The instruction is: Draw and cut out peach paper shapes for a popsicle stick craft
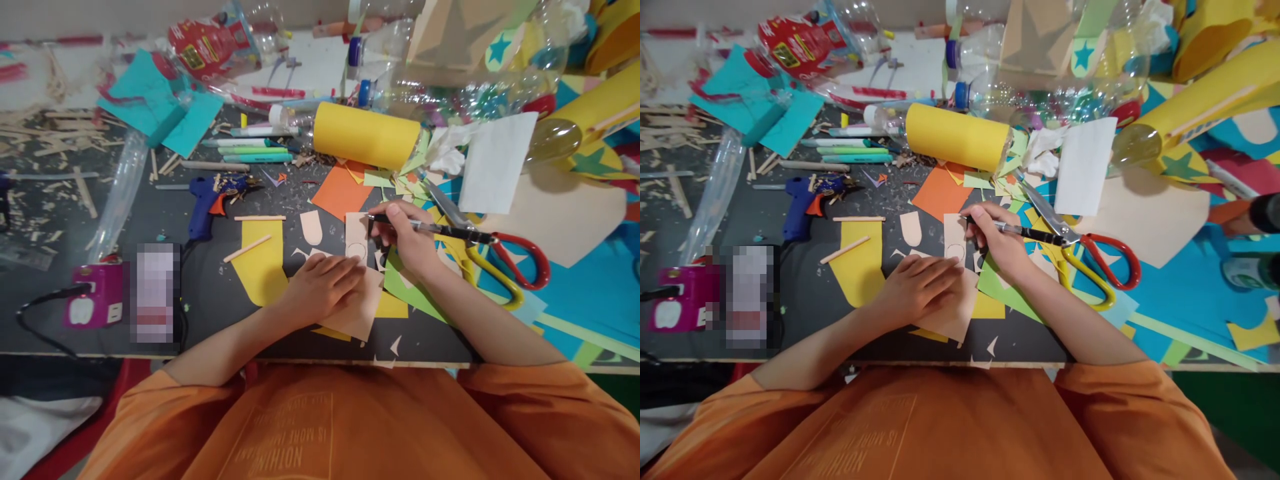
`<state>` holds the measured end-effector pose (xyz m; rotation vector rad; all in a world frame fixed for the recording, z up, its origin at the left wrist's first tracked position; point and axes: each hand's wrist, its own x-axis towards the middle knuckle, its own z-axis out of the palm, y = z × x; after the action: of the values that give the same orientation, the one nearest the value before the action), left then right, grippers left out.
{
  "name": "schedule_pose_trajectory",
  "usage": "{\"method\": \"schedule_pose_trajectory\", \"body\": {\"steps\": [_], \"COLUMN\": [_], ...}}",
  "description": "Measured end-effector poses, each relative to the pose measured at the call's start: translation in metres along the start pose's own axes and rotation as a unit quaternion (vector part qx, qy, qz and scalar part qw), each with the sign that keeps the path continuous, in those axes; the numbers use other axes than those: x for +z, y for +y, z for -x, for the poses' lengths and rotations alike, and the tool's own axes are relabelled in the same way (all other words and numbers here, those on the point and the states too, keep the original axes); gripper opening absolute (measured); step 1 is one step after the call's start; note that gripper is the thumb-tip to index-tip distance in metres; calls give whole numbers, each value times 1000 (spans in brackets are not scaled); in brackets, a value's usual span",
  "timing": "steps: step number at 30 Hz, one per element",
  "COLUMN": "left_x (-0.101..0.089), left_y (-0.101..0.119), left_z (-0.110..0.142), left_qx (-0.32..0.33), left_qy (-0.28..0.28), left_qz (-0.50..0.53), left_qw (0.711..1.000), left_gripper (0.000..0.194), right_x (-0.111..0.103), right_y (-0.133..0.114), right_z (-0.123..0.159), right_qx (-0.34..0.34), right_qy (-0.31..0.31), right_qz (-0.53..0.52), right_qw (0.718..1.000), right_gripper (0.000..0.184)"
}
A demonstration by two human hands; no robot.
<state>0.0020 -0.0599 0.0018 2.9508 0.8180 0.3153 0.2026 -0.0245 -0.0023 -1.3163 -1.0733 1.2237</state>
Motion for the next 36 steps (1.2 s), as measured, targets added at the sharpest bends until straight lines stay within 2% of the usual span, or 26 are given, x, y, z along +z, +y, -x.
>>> {"method": "schedule_pose_trajectory", "body": {"steps": [3,6,11,13,21,28,36], "left_x": [3,5,3,1,2,2,1], "left_y": [0,-3,-10,-12,-7,-6,-5], "left_z": [2,2,1,0,0,-1,-1], "left_qx": [8,7,2,0,-10,-4,-3], "left_qy": [-15,-6,8,5,-4,18,19], "left_qz": [8,5,11,20,20,7,-1], "left_qw": [1000,1000,1000,1000,1000,1000,1000], "left_gripper": [31,30,24,23,23,25,24], "right_x": [0,0,-1,-1,2,4,4], "right_y": [0,0,0,1,7,4,5], "right_z": [-1,0,1,2,6,7,7], "right_qx": [0,2,15,7,2,6,3], "right_qy": [-9,-22,-32,-50,-145,-158,-169], "right_qz": [16,23,-21,-23,71,97,94], "right_qw": [1000,999,999,998,987,983,981], "right_gripper": [44,46,46,45,33,29,27]}}
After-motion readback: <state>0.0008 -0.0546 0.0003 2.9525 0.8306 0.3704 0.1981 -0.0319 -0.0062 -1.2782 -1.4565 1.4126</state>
